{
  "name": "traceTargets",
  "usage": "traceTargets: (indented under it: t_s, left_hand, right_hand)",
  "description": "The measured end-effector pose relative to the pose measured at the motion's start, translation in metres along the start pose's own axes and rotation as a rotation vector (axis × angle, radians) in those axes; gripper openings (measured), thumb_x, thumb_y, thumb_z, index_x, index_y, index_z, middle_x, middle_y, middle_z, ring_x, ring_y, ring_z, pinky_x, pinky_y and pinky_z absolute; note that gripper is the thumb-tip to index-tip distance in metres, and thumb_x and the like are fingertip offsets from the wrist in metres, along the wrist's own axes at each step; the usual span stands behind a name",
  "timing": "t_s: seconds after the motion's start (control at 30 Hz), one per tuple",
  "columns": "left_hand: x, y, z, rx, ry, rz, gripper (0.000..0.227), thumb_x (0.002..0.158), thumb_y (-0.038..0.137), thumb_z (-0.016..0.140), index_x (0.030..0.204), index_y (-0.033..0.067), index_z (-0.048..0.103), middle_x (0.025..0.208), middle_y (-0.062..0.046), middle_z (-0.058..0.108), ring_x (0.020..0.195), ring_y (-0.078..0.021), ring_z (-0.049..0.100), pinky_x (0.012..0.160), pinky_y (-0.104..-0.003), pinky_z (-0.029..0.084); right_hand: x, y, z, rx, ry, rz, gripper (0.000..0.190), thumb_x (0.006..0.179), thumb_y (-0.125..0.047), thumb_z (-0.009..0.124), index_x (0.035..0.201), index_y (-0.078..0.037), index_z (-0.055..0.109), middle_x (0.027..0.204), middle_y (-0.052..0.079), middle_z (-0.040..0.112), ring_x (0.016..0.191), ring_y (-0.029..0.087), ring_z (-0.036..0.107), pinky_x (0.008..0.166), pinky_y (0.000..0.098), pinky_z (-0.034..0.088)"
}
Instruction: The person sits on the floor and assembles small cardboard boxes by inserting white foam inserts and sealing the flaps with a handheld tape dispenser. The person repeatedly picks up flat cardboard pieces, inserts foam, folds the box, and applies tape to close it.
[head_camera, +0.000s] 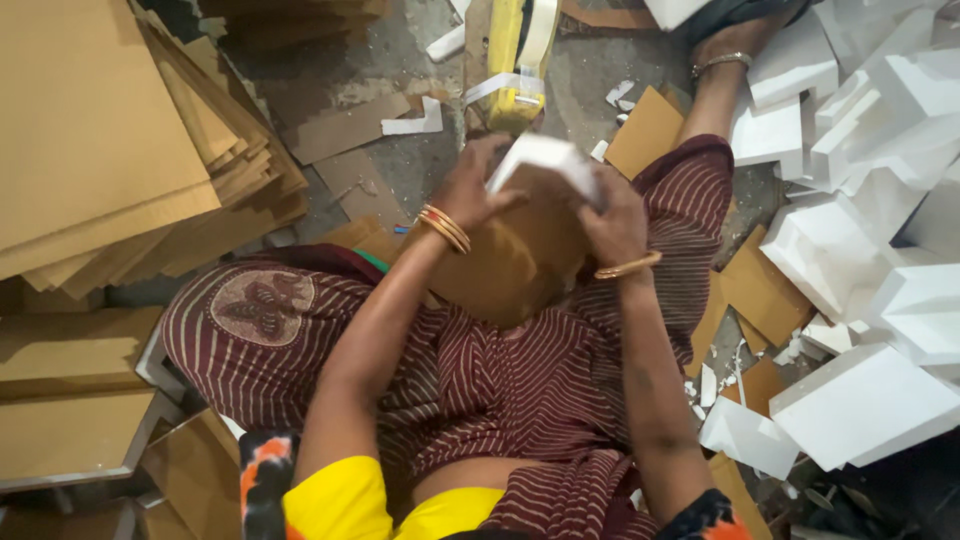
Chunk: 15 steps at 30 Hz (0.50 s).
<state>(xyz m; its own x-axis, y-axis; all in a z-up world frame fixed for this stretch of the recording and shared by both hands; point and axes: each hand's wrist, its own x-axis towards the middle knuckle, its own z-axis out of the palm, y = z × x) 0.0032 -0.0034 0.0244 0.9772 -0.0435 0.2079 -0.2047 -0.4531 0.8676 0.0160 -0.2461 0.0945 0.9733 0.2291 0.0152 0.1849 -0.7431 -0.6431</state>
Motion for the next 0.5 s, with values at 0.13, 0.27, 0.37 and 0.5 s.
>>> traceTargets:
  t_s: [0.13,0.27,0.37,0.5]
  left_hand:
    - [0.003,0.04,-0.003,-0.44,0.105,-0.034,0.084,0.078,0.026,0.09,0.145,0.01,0.042,0.139,-0.02,0.058,0.126,-0.0422,0.061,0.104,-0.044,0.051]
    - [-0.014,0.057,-0.007,-0.098,0.128,0.011,0.057,0.087,0.016,0.08,0.138,0.0119,0.054,0.13,-0.019,0.067,0.119,-0.0385,0.067,0.099,-0.044,0.055]
    - [-0.015,0.05,-0.028,0.098,0.067,-0.045,0.049,0.083,0.0,0.064,0.131,0.0075,0.055,0.121,-0.022,0.068,0.111,-0.0425,0.063,0.091,-0.051,0.053]
    - [-0.002,0.052,-0.032,0.421,0.05,-0.042,0.026,0.088,0.006,0.064,0.113,0.0075,0.055,0.104,-0.016,0.065,0.095,-0.0382,0.065,0.085,-0.051,0.052]
  right_hand:
    - [-0.022,0.009,0.009,0.481,0.286,-0.001,0.044,0.1,-0.026,0.078,0.134,-0.002,0.061,0.119,0.012,0.071,0.107,0.027,0.068,0.095,0.037,0.055]
    - [-0.04,0.032,0.054,0.973,0.314,0.151,0.045,0.102,-0.026,0.072,0.137,0.0,0.059,0.122,0.011,0.069,0.107,0.022,0.065,0.091,0.0344,0.054]
    - [-0.038,0.059,0.071,0.854,-0.072,0.304,0.047,0.093,-0.019,0.074,0.133,0.0,0.057,0.121,0.01,0.071,0.108,0.019,0.068,0.092,0.0312,0.055]
    - [-0.021,0.085,0.061,0.398,-0.289,0.328,0.042,0.086,-0.009,0.067,0.127,-0.001,0.065,0.104,0.015,0.077,0.095,0.02,0.072,0.084,0.0317,0.056]
